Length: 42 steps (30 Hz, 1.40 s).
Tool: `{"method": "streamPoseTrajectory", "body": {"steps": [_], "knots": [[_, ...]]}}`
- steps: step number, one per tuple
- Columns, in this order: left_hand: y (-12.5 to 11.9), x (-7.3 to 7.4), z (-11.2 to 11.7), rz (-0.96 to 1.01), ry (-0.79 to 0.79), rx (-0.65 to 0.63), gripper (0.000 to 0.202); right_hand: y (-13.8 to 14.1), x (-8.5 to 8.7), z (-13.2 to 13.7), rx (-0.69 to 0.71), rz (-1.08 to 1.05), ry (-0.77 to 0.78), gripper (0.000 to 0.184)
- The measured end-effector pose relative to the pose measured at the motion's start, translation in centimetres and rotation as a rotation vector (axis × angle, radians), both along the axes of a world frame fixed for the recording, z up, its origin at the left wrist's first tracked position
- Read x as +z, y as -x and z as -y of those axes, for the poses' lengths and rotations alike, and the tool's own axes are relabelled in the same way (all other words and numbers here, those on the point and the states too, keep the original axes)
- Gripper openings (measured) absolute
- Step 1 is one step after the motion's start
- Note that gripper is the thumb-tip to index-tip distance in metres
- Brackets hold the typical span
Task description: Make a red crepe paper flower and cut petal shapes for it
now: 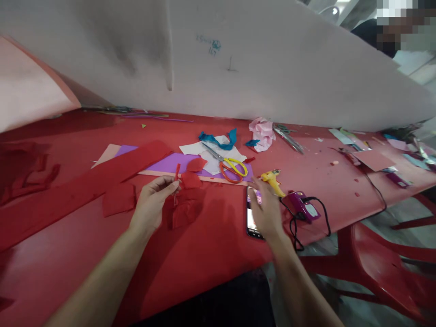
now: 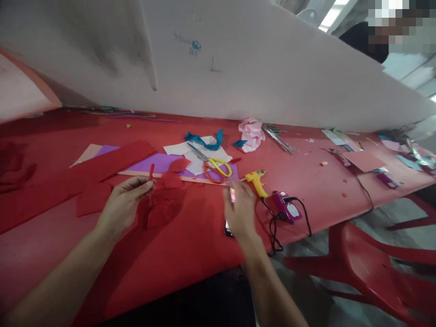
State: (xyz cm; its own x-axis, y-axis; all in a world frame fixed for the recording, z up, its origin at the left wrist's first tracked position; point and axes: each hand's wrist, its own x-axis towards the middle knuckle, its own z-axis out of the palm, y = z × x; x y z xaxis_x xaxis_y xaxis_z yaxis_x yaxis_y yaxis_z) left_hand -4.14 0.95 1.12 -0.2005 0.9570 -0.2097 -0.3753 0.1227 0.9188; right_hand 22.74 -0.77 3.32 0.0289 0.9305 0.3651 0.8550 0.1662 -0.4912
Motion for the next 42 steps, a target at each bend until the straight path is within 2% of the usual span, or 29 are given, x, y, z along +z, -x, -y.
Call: {"method": "streamPoseTrajectory", "body": {"steps": [3, 5, 7, 9, 14, 18, 20, 26, 29, 35, 42], "knots": [[0.0, 0.2, 0.3, 0.003, -0.003, -0.06, 0.022, 7.2, 1.1, -1.1, 0.243, -0.355, 0.201, 0.033], [0.1, 0.2, 0.3, 0.003, -0.036, -0.09, 0.022, 11.2, 1.2, -2.0, 0.377, -0.555, 0.305, 0.029], [0.3, 0.1, 0.3, -0.002, -0.086, -0.088, 0.022, 13.8, 0.8, -3.1, 0.438, -0.685, 0.292, 0.016], [0.6, 0.1, 0.2, -0.013, -0.109, -0.062, 0.021, 15.0, 0.0, -4.0, 0.467, -0.765, 0.26, 0.01], [0.4, 0.5, 0.3, -0.04, -0.029, -0.1, 0.024, 14.5, -1.7, -4.5, 0.44, -1.062, 0.331, 0.009], [0.0, 0.6, 0.3, 0.026, 0.024, -0.131, 0.027, 14.1, -1.7, -4.7, 0.425, -1.314, 0.46, 0.009], [0.0, 0.5, 0.3, 0.046, 0.05, -0.124, 0.027, 14.0, -1.6, -4.9, 0.431, -1.365, 0.502, 0.011], [-0.2, 0.2, 0.2, 0.072, 0.109, -0.114, 0.029, 14.1, -2.1, -5.1, 0.482, -1.29, 0.51, 0.022], [-0.4, 0.3, 0.3, 0.081, 0.102, -0.094, 0.028, 14.1, -2.0, -4.9, 0.515, -1.261, 0.488, 0.02], [-0.3, 0.3, 0.2, 0.065, 0.084, -0.054, 0.024, 14.2, -1.7, -4.8, 0.454, -1.25, 0.438, 0.02], [0.2, -0.2, 0.3, 0.039, 0.095, -0.087, 0.024, 13.4, -1.5, -5.2, 0.509, -1.184, 0.536, 0.016]]}}
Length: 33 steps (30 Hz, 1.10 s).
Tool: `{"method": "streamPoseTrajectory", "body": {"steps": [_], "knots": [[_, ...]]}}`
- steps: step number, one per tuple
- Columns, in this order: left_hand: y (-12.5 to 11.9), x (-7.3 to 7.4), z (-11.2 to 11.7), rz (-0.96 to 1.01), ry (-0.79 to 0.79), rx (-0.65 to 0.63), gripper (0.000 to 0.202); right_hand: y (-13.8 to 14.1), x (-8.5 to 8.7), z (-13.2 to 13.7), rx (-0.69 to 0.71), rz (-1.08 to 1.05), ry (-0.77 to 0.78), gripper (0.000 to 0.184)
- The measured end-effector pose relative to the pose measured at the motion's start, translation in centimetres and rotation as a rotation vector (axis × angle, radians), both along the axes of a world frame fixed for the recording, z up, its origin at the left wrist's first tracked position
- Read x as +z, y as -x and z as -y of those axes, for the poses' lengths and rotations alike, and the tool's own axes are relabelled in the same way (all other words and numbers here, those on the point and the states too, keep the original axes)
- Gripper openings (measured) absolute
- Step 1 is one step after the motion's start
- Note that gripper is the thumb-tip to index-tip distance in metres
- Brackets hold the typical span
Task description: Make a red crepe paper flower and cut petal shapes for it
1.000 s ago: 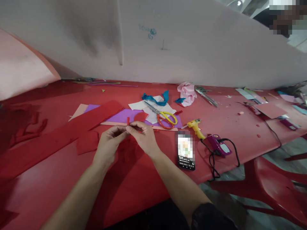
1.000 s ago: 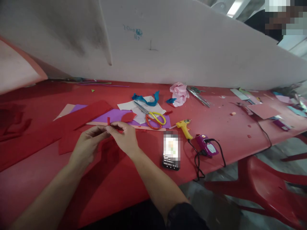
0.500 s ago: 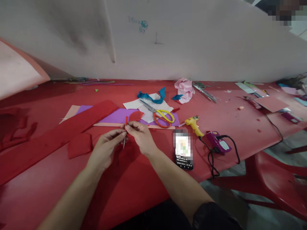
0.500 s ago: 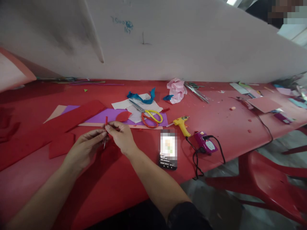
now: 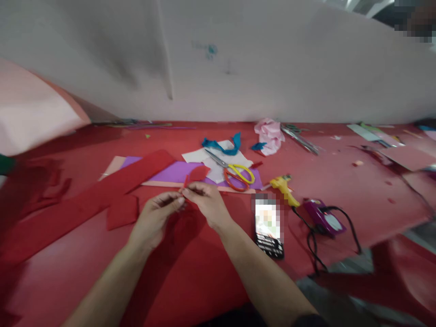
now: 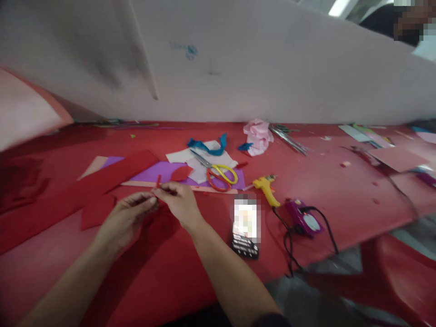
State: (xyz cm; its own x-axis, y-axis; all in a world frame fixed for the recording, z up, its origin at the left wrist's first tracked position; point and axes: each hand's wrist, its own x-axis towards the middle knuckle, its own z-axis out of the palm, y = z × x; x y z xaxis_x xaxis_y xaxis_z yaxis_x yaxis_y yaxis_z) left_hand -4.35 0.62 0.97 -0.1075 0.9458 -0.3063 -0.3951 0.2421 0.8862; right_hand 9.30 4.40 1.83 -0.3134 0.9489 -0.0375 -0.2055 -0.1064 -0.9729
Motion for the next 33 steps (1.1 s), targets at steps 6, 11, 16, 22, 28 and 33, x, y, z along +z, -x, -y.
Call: {"method": "streamPoseTrajectory", "body": {"steps": [6, 11, 16, 22, 28, 33], "knots": [[-0.1, -0.3, 0.0, 0.006, -0.083, -0.015, 0.018, -0.5, 0.4, -0.1, 0.003, 0.053, -0.044, 0.011], [-0.2, -0.6, 0.0, 0.047, -0.096, -0.007, 0.018, -0.5, 0.4, 0.1, 0.005, 0.093, -0.163, 0.01], [-0.5, -0.2, 0.2, 0.121, -0.064, -0.064, 0.025, -0.6, 0.1, 0.2, -0.044, 0.131, -0.173, 0.01], [-0.8, 0.0, 0.3, 0.152, -0.021, -0.128, 0.031, -0.4, -0.8, 0.0, -0.068, 0.166, -0.143, 0.017], [-1.0, 0.2, 0.3, 0.18, -0.037, -0.073, 0.032, -0.3, -1.3, 0.1, -0.093, 0.171, -0.164, 0.017], [-0.9, -0.3, 0.2, 0.114, -0.098, -0.064, 0.026, -0.2, -0.9, 0.4, -0.095, 0.183, -0.225, 0.012]]}}
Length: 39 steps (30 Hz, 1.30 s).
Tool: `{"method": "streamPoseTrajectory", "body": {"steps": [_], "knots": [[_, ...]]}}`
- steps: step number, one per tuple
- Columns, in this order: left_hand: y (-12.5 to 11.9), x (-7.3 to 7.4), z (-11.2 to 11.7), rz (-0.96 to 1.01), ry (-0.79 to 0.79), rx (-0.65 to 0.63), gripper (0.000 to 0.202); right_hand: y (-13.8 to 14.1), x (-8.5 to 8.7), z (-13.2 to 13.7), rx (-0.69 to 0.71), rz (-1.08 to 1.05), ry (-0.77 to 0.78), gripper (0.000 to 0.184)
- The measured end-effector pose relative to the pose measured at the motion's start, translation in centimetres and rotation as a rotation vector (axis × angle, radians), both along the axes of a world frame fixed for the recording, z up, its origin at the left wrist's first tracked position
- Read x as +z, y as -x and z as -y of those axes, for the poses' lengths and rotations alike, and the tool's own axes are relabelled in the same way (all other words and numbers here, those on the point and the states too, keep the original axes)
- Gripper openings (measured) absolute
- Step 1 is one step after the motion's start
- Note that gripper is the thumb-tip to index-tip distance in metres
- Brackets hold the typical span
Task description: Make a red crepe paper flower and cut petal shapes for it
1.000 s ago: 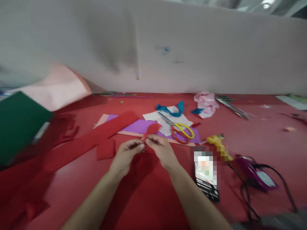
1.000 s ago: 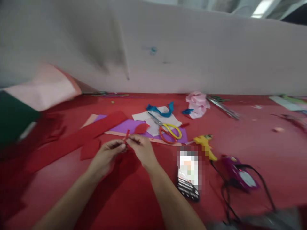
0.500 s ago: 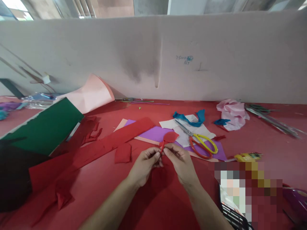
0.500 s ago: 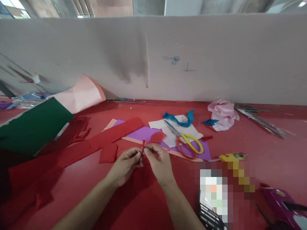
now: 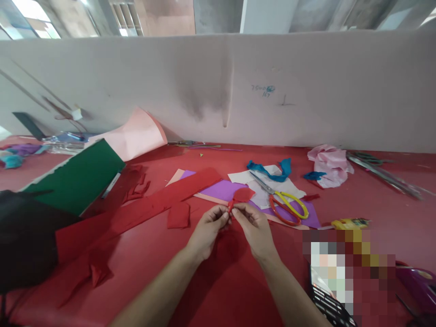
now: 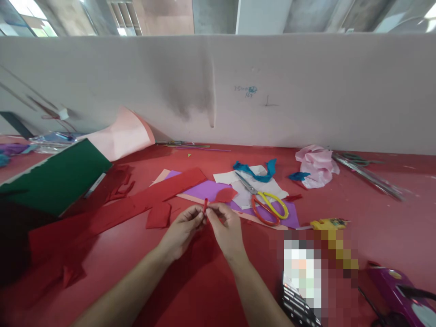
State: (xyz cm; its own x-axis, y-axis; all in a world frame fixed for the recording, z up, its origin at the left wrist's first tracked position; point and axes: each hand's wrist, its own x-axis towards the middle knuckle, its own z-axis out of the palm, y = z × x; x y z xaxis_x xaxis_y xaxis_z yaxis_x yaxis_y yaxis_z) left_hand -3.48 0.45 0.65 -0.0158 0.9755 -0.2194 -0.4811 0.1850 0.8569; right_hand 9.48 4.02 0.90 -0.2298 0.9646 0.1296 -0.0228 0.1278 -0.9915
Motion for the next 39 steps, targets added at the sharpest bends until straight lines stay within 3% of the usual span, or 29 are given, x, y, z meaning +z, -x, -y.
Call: {"method": "streamPoseTrajectory", "body": {"steps": [6, 11, 23, 33, 36, 39], "knots": [[0.1, -0.6, -0.1, -0.055, -0.123, 0.038, 0.018, -0.1, 1.1, 0.6, -0.016, 0.092, -0.284, 0.007], [0.1, -0.4, -0.1, -0.058, -0.158, 0.044, 0.013, -0.1, 1.2, 0.8, -0.024, 0.145, -0.361, 0.009], [-0.1, -0.1, 0.1, -0.103, -0.088, 0.007, 0.022, -0.2, 0.4, 0.0, -0.053, 0.086, -0.171, 0.008], [0.0, -0.3, 0.1, -0.169, -0.085, 0.045, 0.019, 0.1, 1.3, 0.6, -0.155, 0.216, -0.258, 0.009], [0.5, 0.1, -0.1, -0.157, -0.07, 0.134, 0.018, -0.5, 1.4, 0.0, -0.23, 0.138, -0.151, 0.016], [1.5, 0.4, -0.5, -0.055, -0.061, 0.285, 0.017, -1.9, 1.1, -1.5, -0.436, -0.02, -0.007, 0.021]]}}
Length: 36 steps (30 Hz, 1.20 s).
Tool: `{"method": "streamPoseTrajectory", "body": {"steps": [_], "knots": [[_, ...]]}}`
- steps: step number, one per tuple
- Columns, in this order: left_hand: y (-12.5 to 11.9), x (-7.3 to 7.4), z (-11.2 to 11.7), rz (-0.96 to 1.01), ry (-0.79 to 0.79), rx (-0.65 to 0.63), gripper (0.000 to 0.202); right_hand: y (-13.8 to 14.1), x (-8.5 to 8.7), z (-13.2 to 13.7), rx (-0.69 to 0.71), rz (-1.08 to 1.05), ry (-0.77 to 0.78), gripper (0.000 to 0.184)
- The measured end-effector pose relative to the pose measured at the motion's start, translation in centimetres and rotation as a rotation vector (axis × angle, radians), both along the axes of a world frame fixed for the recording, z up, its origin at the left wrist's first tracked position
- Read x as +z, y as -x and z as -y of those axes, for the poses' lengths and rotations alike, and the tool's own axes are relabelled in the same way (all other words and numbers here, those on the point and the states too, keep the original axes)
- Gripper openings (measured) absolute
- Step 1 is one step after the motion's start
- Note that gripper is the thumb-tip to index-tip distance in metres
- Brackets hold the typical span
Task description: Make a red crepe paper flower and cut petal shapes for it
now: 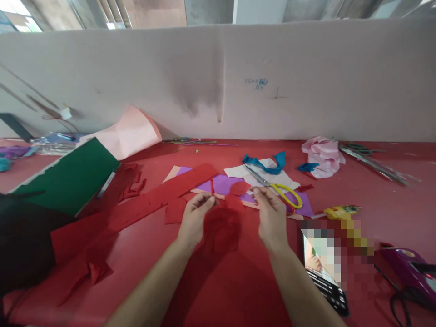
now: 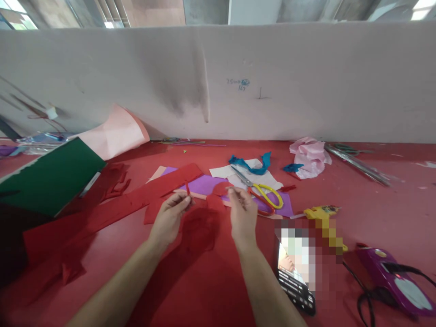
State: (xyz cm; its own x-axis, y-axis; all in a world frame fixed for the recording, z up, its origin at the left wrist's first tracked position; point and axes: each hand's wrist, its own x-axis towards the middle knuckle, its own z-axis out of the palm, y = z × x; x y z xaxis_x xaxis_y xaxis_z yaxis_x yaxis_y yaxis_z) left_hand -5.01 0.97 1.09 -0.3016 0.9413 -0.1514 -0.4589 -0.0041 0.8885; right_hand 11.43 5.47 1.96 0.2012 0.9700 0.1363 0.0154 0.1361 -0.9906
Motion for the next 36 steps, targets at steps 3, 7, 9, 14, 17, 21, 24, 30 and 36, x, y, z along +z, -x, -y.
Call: {"method": "streamPoseTrajectory", "body": {"steps": [3, 7, 9, 14, 17, 21, 24, 30, 36], "knots": [[1.0, -0.1, -0.5, 0.119, 0.001, 0.077, 0.021, -1.4, -0.5, -1.4, -0.035, 0.081, 0.033, 0.019], [2.0, -0.3, -1.0, 0.093, 0.061, 0.173, 0.019, -1.9, -1.4, -1.9, 0.226, 0.585, 0.111, 0.017], [2.6, -0.2, -1.3, 0.061, 0.074, 0.24, 0.014, -1.7, -1.9, -1.8, 0.241, 0.795, 0.086, 0.02], [4.3, 0.2, -1.8, 0.077, 0.129, 0.307, 0.012, -0.8, -2.9, -1.5, 0.221, 1.049, 0.02, 0.024], [4.5, 0.2, -1.8, 0.035, 0.191, 0.261, 0.019, -0.5, -3.1, -1.6, 0.215, 1.078, 0.013, 0.013], [4.1, -0.3, -1.6, -0.122, 0.25, 0.1, 0.028, -0.5, -3.0, -1.7, 0.202, 0.943, 0.024, 0.008], [3.8, -1.0, -1.5, -0.453, 0.237, 0.044, 0.021, -0.4, -2.8, -1.7, 0.148, 0.853, 0.044, 0.01], [3.3, -2.7, -1.4, -0.808, 0.095, 0.139, 0.026, -0.2, -2.6, -1.5, 0.13, 0.611, 0.047, 0.017], [3.5, -2.5, -1.6, -0.748, 0.109, 0.083, 0.021, -0.1, -3.0, -1.6, 0.193, 0.571, 0.064, 0.019]]}}
